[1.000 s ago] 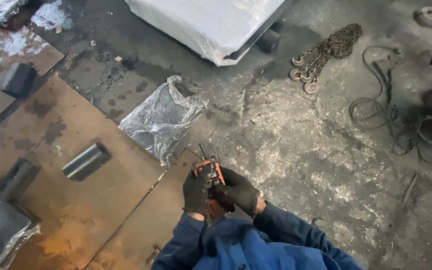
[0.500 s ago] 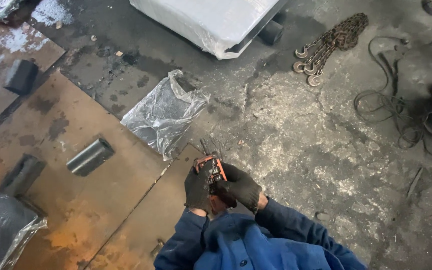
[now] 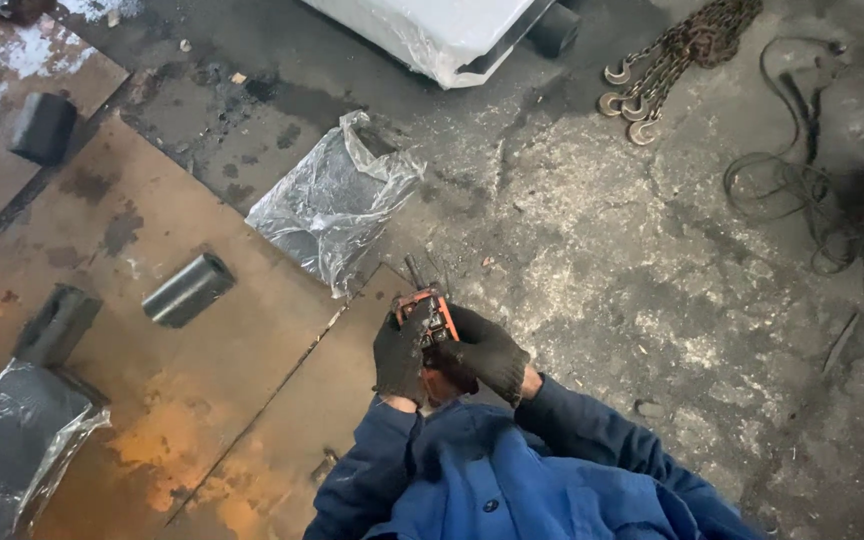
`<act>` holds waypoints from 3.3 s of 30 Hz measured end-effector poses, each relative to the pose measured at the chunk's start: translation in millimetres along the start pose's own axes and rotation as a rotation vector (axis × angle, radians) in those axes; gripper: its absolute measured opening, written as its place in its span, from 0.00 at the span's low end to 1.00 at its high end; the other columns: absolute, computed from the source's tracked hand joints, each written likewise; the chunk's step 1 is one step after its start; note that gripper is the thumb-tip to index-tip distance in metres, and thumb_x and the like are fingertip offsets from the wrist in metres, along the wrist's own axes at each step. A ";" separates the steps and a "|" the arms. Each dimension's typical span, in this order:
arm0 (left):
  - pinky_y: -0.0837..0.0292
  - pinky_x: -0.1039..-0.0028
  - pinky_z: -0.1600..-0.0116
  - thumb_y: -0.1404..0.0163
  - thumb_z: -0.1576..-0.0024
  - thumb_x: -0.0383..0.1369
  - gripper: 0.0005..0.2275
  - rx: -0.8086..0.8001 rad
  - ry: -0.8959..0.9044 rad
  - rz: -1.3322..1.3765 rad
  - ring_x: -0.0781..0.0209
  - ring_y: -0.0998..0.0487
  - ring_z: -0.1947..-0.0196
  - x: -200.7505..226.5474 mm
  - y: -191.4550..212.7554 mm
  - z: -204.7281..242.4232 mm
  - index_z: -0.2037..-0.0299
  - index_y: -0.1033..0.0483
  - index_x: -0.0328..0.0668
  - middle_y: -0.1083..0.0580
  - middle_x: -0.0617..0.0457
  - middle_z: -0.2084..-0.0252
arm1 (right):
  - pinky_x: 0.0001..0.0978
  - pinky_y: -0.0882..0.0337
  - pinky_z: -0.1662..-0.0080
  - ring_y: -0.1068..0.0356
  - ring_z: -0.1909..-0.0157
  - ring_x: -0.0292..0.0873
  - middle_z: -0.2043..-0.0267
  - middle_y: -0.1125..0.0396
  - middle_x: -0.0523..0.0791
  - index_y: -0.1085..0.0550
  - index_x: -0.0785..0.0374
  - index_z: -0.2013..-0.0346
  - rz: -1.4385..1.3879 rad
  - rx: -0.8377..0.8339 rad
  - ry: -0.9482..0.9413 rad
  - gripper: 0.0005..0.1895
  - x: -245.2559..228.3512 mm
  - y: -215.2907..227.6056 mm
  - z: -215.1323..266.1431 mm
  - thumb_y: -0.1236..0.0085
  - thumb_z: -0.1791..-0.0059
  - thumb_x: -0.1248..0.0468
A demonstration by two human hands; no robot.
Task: The person holds an orange remote control with both hands and presses buttons to operate a crane. The person walks around a large wrapped pallet and continues pressing buttons on the remote.
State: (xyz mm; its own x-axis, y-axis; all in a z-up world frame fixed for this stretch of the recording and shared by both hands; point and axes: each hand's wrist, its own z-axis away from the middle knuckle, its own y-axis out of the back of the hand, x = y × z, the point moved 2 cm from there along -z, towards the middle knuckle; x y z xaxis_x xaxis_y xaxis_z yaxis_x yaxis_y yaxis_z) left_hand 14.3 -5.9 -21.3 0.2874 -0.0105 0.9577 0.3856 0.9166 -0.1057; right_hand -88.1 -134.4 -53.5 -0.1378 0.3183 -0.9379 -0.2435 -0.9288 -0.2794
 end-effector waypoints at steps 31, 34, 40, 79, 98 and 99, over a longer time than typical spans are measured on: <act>0.25 0.75 0.53 0.45 0.41 0.37 0.18 -0.005 0.019 0.173 0.65 0.21 0.57 -18.2 4.3 -1.9 0.46 0.21 0.33 0.21 0.53 0.53 | 0.35 0.30 0.39 0.30 0.39 0.41 0.37 0.30 0.48 0.34 0.64 0.33 0.124 0.081 -0.037 0.31 -17.7 -13.6 -4.0 0.39 0.51 0.62; 0.24 0.71 0.55 0.44 0.42 0.37 0.17 0.062 0.114 0.183 0.61 0.20 0.59 -11.1 2.8 2.9 0.49 0.19 0.32 0.20 0.51 0.57 | 0.34 0.30 0.40 0.29 0.40 0.41 0.39 0.28 0.48 0.32 0.65 0.34 0.317 0.133 -0.016 0.29 -24.8 -15.6 -0.9 0.39 0.50 0.62; 0.23 0.73 0.54 0.44 0.41 0.38 0.14 0.089 -0.058 -0.069 0.64 0.19 0.59 -49.0 7.3 -11.3 0.50 0.20 0.39 0.19 0.54 0.57 | 0.35 0.27 0.45 0.25 0.47 0.42 0.45 0.25 0.49 0.33 0.63 0.33 0.154 0.144 -0.199 0.31 -23.4 -9.1 -2.4 0.41 0.52 0.66; 0.24 0.71 0.54 0.45 0.43 0.47 0.18 0.023 0.115 -0.005 0.62 0.18 0.60 -24.4 -4.2 -8.7 0.52 0.17 0.44 0.18 0.51 0.60 | 0.36 0.27 0.45 0.25 0.46 0.44 0.44 0.26 0.50 0.31 0.66 0.35 0.092 0.139 -0.181 0.30 -25.5 -4.2 -6.6 0.41 0.52 0.65; 0.23 0.75 0.58 0.46 0.42 0.39 0.13 0.065 0.120 0.038 0.66 0.19 0.63 -15.0 -7.0 -4.8 0.53 0.18 0.42 0.19 0.55 0.62 | 0.36 0.27 0.46 0.25 0.48 0.44 0.46 0.25 0.50 0.31 0.66 0.35 0.050 0.093 -0.198 0.29 -26.5 -7.4 -6.8 0.43 0.51 0.65; 0.24 0.74 0.57 0.44 0.42 0.38 0.13 0.056 0.103 0.181 0.66 0.20 0.62 -17.1 -7.5 -4.2 0.53 0.18 0.41 0.20 0.54 0.61 | 0.36 0.27 0.46 0.25 0.47 0.43 0.45 0.25 0.49 0.30 0.66 0.35 0.063 0.110 -0.213 0.28 -30.9 -10.0 -5.8 0.43 0.51 0.65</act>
State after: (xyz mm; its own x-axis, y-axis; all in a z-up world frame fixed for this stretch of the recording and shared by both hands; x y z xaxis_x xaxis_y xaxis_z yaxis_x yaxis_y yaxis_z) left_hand 10.2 -14.2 -37.9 0.4364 0.1181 0.8919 0.2716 0.9278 -0.2558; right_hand -75.8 -136.0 -22.8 -0.3523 0.3037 -0.8852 -0.3295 -0.9256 -0.1864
